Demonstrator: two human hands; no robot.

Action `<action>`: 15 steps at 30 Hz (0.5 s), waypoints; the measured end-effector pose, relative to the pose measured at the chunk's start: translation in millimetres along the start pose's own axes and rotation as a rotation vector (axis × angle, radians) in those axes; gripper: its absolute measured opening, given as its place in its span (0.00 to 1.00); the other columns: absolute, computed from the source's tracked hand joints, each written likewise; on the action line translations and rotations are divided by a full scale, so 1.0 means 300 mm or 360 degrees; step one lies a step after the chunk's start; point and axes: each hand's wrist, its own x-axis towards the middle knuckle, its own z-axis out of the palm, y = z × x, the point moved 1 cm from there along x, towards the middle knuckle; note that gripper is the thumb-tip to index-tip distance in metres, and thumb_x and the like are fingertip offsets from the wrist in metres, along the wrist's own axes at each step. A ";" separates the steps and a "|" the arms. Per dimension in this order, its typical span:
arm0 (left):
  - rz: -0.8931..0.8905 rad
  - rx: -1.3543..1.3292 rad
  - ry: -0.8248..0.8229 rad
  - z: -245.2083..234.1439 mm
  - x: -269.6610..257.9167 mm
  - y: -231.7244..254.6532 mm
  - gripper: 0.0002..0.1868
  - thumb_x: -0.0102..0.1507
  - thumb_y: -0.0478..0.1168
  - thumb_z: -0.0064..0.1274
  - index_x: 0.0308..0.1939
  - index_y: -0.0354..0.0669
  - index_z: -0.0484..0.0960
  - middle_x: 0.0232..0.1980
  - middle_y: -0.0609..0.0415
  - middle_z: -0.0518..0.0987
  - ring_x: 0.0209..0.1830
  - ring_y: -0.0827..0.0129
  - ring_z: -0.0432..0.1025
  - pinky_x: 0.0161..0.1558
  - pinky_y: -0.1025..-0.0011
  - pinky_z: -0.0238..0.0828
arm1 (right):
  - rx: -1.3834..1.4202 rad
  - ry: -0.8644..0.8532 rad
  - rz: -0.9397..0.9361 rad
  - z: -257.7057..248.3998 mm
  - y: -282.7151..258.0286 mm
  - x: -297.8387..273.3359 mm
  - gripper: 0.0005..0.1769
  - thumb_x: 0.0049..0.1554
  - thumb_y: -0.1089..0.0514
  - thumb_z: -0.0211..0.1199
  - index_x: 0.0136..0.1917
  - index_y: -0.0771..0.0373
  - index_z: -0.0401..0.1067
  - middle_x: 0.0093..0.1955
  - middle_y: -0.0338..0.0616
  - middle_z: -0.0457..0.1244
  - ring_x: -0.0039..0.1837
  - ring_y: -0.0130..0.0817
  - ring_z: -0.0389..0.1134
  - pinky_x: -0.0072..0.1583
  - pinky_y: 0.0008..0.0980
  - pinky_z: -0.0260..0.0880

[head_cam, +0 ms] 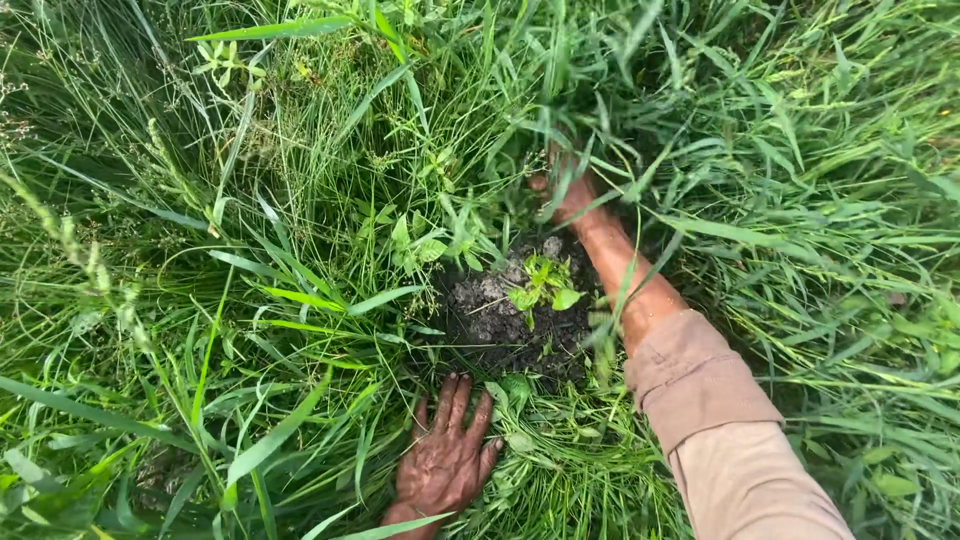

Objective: Pulling out weeds and grass from around a small plant in a garden.

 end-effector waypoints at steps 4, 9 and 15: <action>-0.0012 0.0018 -0.0098 -0.005 0.006 0.001 0.37 0.70 0.60 0.27 0.78 0.45 0.47 0.84 0.39 0.41 0.82 0.47 0.32 0.72 0.39 0.29 | 0.0325 0.0027 -0.0412 0.043 0.206 0.053 0.50 0.58 0.37 0.69 0.82 0.62 0.52 0.82 0.44 0.47 0.82 0.41 0.45 0.77 0.48 0.49; 0.0065 0.0037 0.0101 0.011 0.010 -0.002 0.38 0.69 0.61 0.29 0.79 0.48 0.50 0.82 0.38 0.44 0.83 0.45 0.35 0.73 0.36 0.31 | 0.1058 0.0729 0.0082 -0.068 -0.086 -0.017 0.25 0.66 0.48 0.66 0.69 0.62 0.66 0.59 0.40 0.63 0.58 0.32 0.67 0.62 0.37 0.72; -0.0064 0.0026 -0.0083 0.028 -0.003 -0.005 0.37 0.69 0.63 0.27 0.78 0.50 0.50 0.82 0.42 0.45 0.83 0.51 0.35 0.75 0.43 0.31 | 0.0875 0.1108 0.0748 -0.407 -0.549 -0.419 0.19 0.67 0.45 0.56 0.42 0.58 0.58 0.27 0.35 0.47 0.26 0.27 0.51 0.25 0.29 0.50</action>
